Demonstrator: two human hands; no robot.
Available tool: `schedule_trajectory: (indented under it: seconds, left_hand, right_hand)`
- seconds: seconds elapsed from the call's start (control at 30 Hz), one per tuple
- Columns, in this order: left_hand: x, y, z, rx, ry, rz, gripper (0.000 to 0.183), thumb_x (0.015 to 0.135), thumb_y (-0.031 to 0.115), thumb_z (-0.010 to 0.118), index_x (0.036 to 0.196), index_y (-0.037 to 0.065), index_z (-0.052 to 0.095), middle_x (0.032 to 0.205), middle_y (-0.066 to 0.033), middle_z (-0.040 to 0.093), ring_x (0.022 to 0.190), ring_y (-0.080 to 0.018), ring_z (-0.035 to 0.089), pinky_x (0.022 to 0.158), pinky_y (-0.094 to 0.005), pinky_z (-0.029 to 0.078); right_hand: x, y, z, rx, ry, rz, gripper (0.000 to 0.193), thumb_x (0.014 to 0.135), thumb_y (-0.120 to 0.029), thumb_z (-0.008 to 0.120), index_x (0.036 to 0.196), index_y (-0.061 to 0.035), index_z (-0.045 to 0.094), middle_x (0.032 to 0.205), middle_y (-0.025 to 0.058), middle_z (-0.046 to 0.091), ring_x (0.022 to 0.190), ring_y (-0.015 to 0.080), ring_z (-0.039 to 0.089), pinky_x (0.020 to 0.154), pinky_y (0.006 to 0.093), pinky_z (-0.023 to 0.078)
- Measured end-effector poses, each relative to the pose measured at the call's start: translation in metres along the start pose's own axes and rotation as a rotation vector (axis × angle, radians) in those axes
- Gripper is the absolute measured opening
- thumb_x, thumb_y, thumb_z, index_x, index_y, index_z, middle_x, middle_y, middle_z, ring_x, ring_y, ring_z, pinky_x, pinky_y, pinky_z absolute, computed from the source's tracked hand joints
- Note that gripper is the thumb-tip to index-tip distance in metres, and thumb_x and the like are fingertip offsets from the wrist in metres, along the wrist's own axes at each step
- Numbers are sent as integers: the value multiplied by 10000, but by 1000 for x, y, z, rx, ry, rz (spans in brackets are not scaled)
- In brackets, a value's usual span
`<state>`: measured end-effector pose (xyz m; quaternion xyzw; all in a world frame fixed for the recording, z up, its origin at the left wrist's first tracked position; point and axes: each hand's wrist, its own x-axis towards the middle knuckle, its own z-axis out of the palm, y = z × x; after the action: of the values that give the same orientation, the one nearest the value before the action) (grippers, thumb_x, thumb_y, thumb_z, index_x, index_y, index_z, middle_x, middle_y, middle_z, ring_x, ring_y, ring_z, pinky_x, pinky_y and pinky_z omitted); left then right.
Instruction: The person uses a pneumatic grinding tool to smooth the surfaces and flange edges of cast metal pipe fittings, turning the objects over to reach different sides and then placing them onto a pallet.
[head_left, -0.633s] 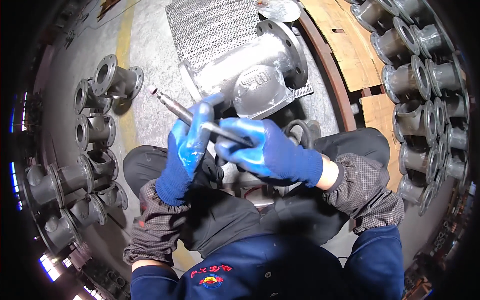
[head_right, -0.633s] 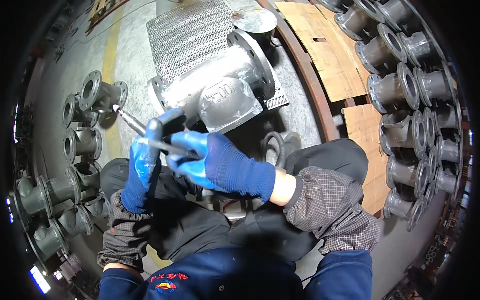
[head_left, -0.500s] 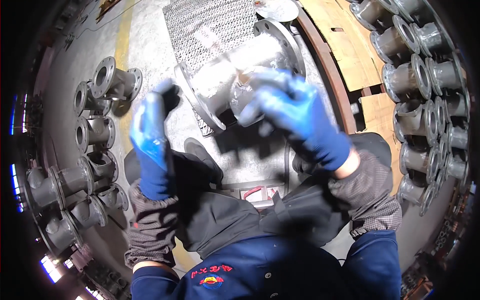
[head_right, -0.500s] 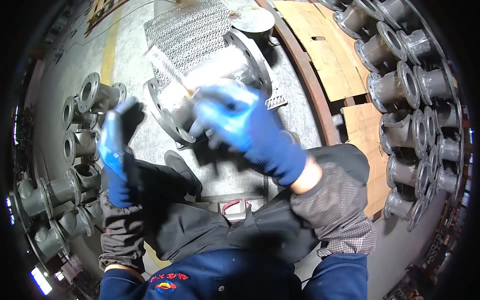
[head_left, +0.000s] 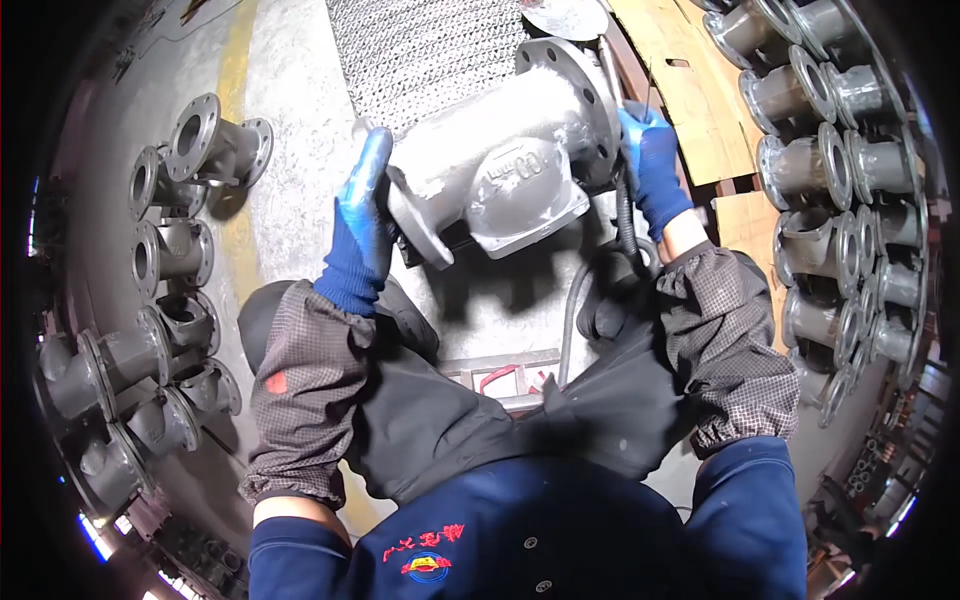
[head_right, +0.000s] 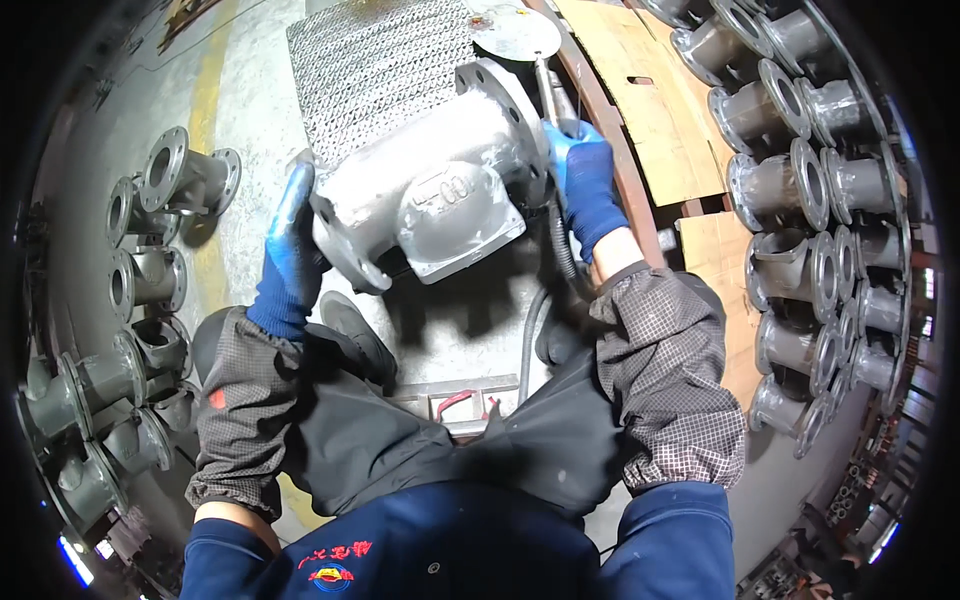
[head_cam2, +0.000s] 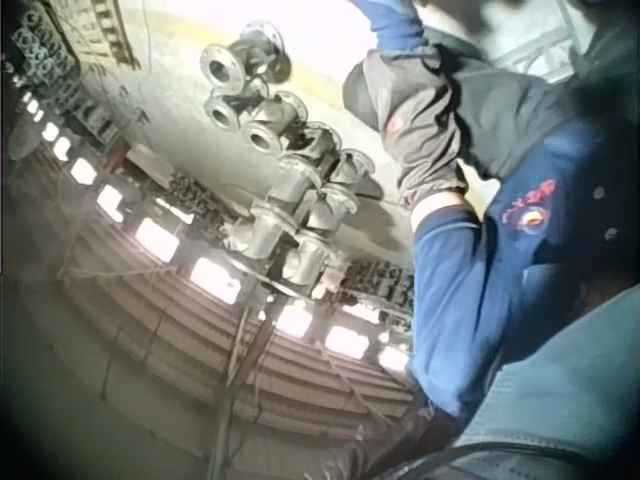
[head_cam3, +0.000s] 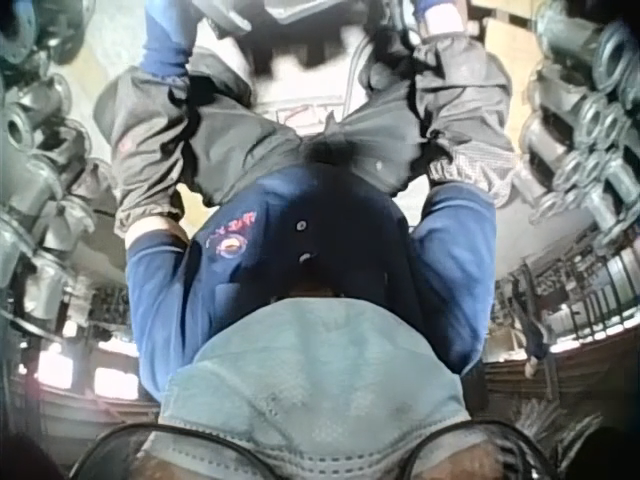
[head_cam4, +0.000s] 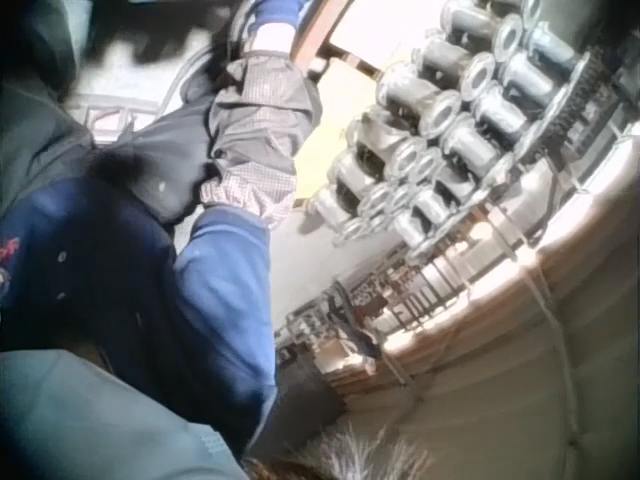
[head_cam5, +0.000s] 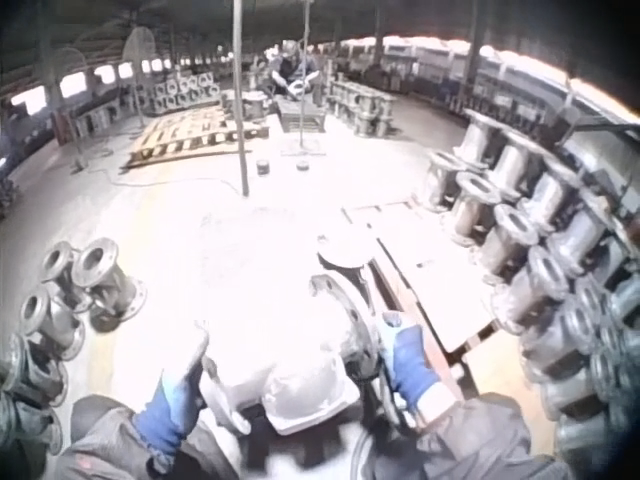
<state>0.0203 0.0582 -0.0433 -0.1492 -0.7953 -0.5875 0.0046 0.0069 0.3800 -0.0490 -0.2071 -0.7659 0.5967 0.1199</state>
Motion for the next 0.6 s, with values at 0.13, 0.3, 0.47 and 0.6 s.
schedule_trajectory:
  seconds: [0.13,0.3,0.47,0.6]
  left_hand:
    - [-13,40,-19,-28,3,-106,408,944,132,435,1335,20,417,1320,-86,452,1161,-163,456,986,-314,362]
    - [-13,77,-53,499,40,606,381,859,102,501,1236,52,535,1206,-245,526,1054,-368,562,923,-423,419]
    - [-17,106,-46,744,9,530,352,849,111,559,1195,57,528,1270,-313,437,1103,-418,525,921,-431,440]
    - [-14,115,-24,576,135,405,360,782,36,619,1131,104,560,1284,-339,413,1085,-434,539,858,-416,483]
  right_hand:
    - [-27,0,4,169,-60,144,296,837,-164,608,1024,66,607,801,76,642,680,114,571,618,254,471]
    - [-59,7,30,273,-343,162,236,859,-148,489,960,27,610,828,117,640,681,207,614,610,327,509]
    - [-64,40,37,-390,-469,-630,163,841,-106,524,928,-13,626,827,94,635,746,192,613,660,330,504]
    - [-74,49,46,-1,-472,-390,151,843,-98,540,940,-13,619,819,83,633,735,168,604,645,306,496]
